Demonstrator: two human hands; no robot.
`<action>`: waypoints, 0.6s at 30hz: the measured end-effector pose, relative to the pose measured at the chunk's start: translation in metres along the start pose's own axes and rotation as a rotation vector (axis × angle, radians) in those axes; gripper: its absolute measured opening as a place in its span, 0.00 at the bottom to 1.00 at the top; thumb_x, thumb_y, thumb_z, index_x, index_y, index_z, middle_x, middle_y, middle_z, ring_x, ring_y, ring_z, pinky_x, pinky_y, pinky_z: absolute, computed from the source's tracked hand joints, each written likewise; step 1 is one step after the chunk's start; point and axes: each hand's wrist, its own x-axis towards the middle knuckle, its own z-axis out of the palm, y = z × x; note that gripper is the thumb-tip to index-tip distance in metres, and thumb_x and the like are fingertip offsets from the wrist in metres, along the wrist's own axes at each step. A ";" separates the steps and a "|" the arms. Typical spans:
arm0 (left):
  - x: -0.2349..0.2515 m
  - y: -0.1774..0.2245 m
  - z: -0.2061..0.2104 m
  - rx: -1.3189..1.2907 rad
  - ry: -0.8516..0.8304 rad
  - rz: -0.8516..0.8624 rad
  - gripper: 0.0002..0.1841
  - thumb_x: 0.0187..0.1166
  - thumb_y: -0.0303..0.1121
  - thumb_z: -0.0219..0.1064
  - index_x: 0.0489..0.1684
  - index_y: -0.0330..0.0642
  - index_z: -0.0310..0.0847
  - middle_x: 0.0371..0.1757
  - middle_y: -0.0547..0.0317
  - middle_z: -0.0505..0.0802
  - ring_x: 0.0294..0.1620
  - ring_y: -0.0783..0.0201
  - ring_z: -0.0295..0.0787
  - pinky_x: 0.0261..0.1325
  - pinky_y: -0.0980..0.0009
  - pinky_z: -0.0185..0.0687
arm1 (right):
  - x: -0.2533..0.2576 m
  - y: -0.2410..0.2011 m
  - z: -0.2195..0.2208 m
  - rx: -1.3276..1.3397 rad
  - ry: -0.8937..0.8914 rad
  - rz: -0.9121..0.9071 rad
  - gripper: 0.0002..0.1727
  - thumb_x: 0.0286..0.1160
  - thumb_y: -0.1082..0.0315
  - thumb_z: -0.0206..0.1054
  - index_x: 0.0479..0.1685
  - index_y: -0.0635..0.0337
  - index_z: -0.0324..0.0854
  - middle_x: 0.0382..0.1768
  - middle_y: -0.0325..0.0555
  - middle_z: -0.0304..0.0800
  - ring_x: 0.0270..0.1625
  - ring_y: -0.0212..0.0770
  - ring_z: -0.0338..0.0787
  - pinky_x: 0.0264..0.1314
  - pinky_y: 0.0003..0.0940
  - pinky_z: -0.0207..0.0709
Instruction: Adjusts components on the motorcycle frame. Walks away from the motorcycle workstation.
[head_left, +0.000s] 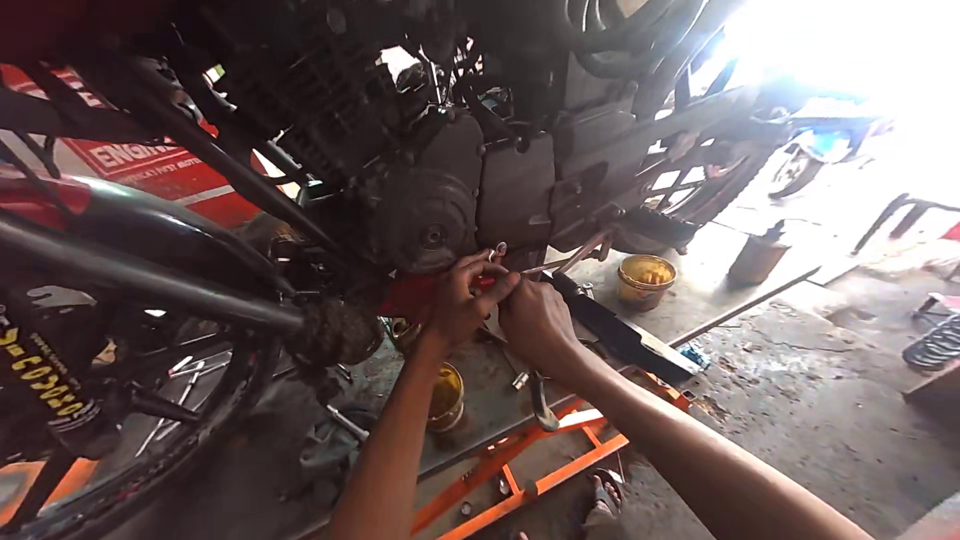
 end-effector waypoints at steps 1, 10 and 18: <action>0.001 -0.001 0.000 0.004 0.005 -0.001 0.20 0.77 0.54 0.68 0.51 0.49 0.92 0.76 0.56 0.83 0.76 0.62 0.79 0.66 0.58 0.83 | -0.001 0.000 0.004 -0.016 0.002 0.004 0.15 0.87 0.62 0.55 0.44 0.62 0.84 0.37 0.58 0.90 0.47 0.61 0.92 0.43 0.61 0.82; -0.007 0.002 0.003 0.114 0.016 0.025 0.18 0.75 0.50 0.70 0.50 0.48 0.91 0.80 0.55 0.80 0.69 0.62 0.84 0.59 0.60 0.86 | 0.001 0.007 0.056 -0.019 0.045 0.040 0.17 0.80 0.64 0.64 0.62 0.63 0.80 0.44 0.59 0.91 0.49 0.62 0.92 0.44 0.60 0.83; -0.007 -0.004 0.004 0.098 0.011 0.056 0.17 0.73 0.49 0.73 0.47 0.47 0.92 0.80 0.54 0.78 0.40 0.70 0.86 0.34 0.72 0.82 | 0.014 0.019 0.110 0.059 0.337 -0.055 0.11 0.78 0.66 0.66 0.48 0.65 0.85 0.35 0.56 0.92 0.39 0.58 0.94 0.36 0.56 0.84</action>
